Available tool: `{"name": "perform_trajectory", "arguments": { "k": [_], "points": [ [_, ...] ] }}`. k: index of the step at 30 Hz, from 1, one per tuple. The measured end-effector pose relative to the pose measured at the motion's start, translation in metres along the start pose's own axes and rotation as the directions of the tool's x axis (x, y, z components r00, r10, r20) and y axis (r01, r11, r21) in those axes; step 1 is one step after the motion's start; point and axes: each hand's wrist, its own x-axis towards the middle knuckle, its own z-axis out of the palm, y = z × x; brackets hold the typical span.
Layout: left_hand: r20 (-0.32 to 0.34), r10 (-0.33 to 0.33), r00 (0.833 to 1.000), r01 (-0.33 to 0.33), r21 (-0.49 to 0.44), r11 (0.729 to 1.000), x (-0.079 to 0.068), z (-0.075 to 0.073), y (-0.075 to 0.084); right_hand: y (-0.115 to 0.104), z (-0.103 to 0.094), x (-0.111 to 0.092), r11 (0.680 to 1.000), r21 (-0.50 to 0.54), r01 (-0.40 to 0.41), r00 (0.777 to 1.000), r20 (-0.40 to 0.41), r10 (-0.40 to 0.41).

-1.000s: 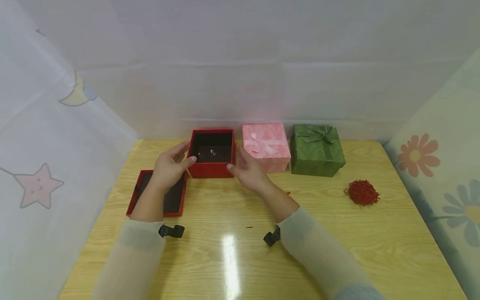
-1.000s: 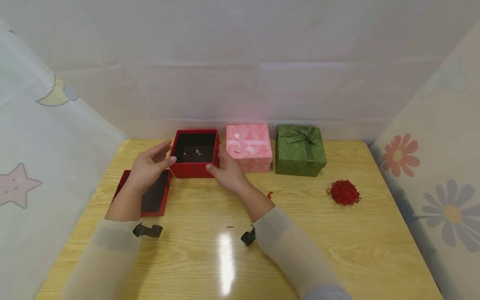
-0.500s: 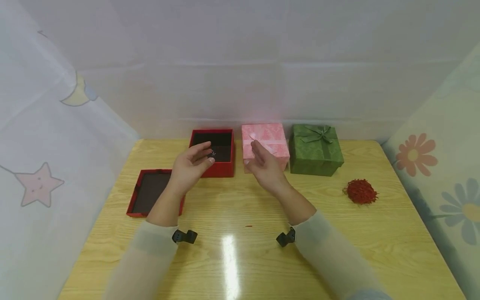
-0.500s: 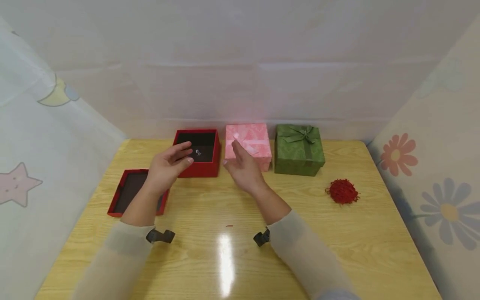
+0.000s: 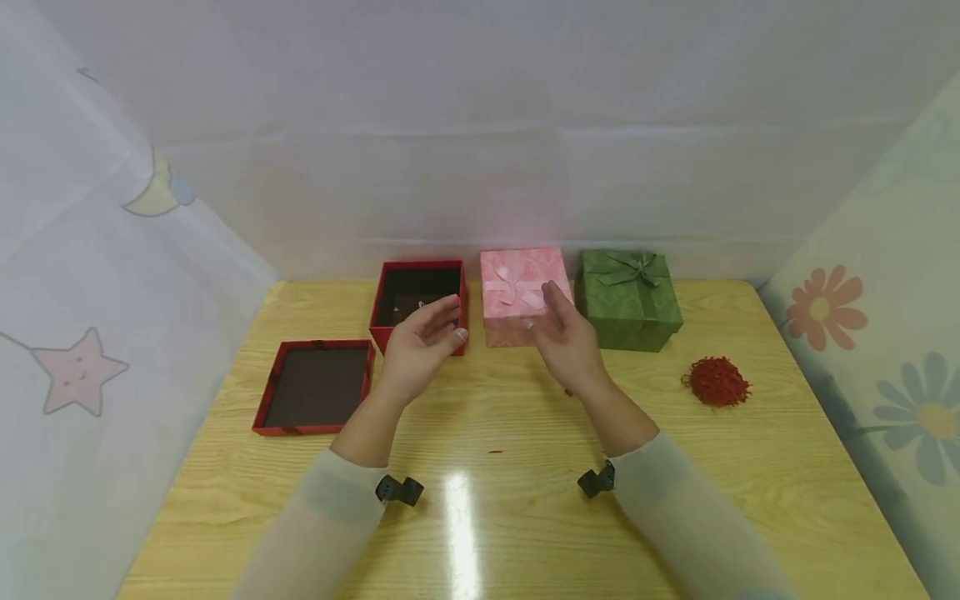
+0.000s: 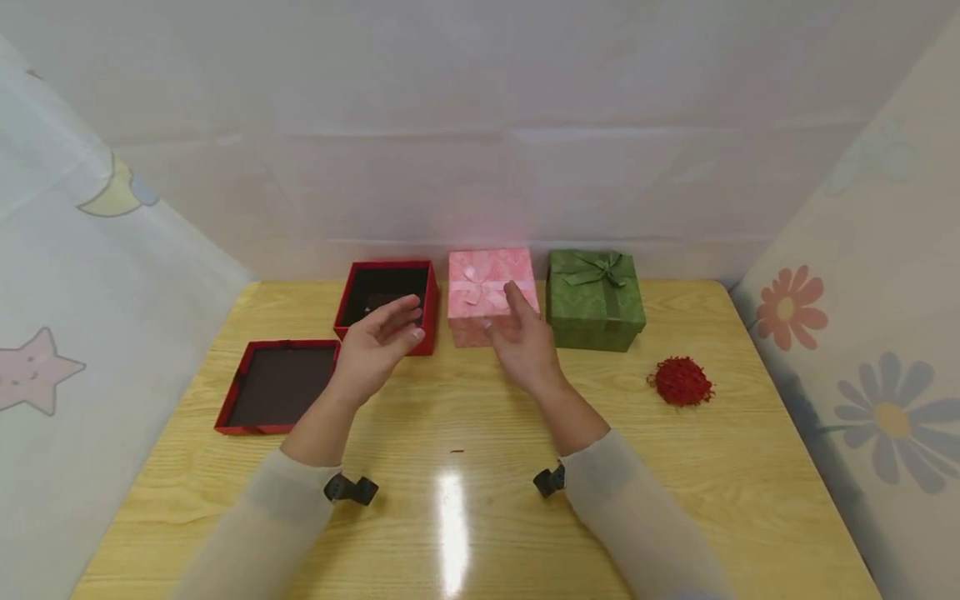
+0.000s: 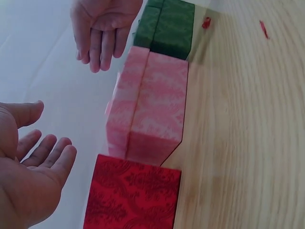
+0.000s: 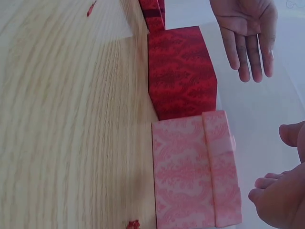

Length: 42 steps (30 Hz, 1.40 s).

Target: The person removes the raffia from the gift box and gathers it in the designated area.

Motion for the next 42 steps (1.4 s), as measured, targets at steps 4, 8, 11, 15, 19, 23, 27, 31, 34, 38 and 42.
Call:
{"name": "perform_trajectory", "arguments": {
  "k": [4, 8, 11, 15, 19, 23, 27, 31, 34, 38, 42],
  "points": [
    [-0.015, -0.003, 1.000, 0.003, -0.037, 0.999, 0.002, 0.013, -0.003, 0.008, -0.009, -0.001, 0.998, -0.055, 0.010, 0.999, -0.040, -0.012],
    [-0.033, -0.026, 0.999, 0.024, -0.042, 0.999, 0.002, 0.024, -0.004, 0.013, -0.016, -0.001, 0.998, -0.060, -0.005, 0.999, -0.054, 0.002],
    [-0.029, -0.049, 0.998, 0.048, -0.022, 0.999, 0.001, 0.030, -0.004, 0.016, -0.020, -0.002, 0.998, -0.056, -0.025, 0.998, -0.057, 0.022],
    [0.006, -0.067, 0.998, 0.067, 0.025, 0.997, 0.001, 0.037, -0.007, 0.019, -0.022, -0.003, 0.997, -0.072, -0.040, 0.998, -0.053, 0.037],
    [0.035, -0.079, 0.996, 0.077, 0.078, 0.994, 0.004, 0.042, -0.013, 0.022, -0.022, -0.002, 0.996, -0.066, -0.053, 0.998, -0.042, 0.051],
    [0.040, -0.110, 0.993, 0.103, 0.143, 0.984, 0.009, 0.047, -0.022, 0.027, -0.022, 0.002, 0.993, -0.101, -0.068, 0.997, -0.042, 0.064],
    [0.031, -0.123, 0.992, 0.114, 0.210, 0.971, 0.014, 0.050, -0.030, 0.030, -0.020, 0.005, 0.985, -0.159, -0.059, 0.998, -0.043, 0.053],
    [0.023, -0.130, 0.991, 0.122, 0.226, 0.967, 0.017, 0.055, -0.036, 0.030, -0.018, 0.006, 0.977, -0.201, -0.064, 0.998, -0.035, 0.059],
    [0.032, -0.133, 0.991, 0.124, 0.210, 0.970, 0.019, 0.060, -0.038, 0.030, -0.018, 0.006, 0.969, -0.231, -0.085, 0.996, -0.028, 0.081],
    [0.017, -0.129, 0.991, 0.122, 0.235, 0.964, 0.022, 0.065, -0.040, 0.033, -0.018, 0.006, 0.963, -0.251, -0.103, 0.995, -0.027, 0.099],
    [-0.036, -0.124, 0.992, 0.130, 0.306, 0.943, 0.023, 0.066, -0.041, 0.034, -0.017, 0.006, 0.963, -0.252, -0.095, 0.995, -0.029, 0.091]
  ]
}}
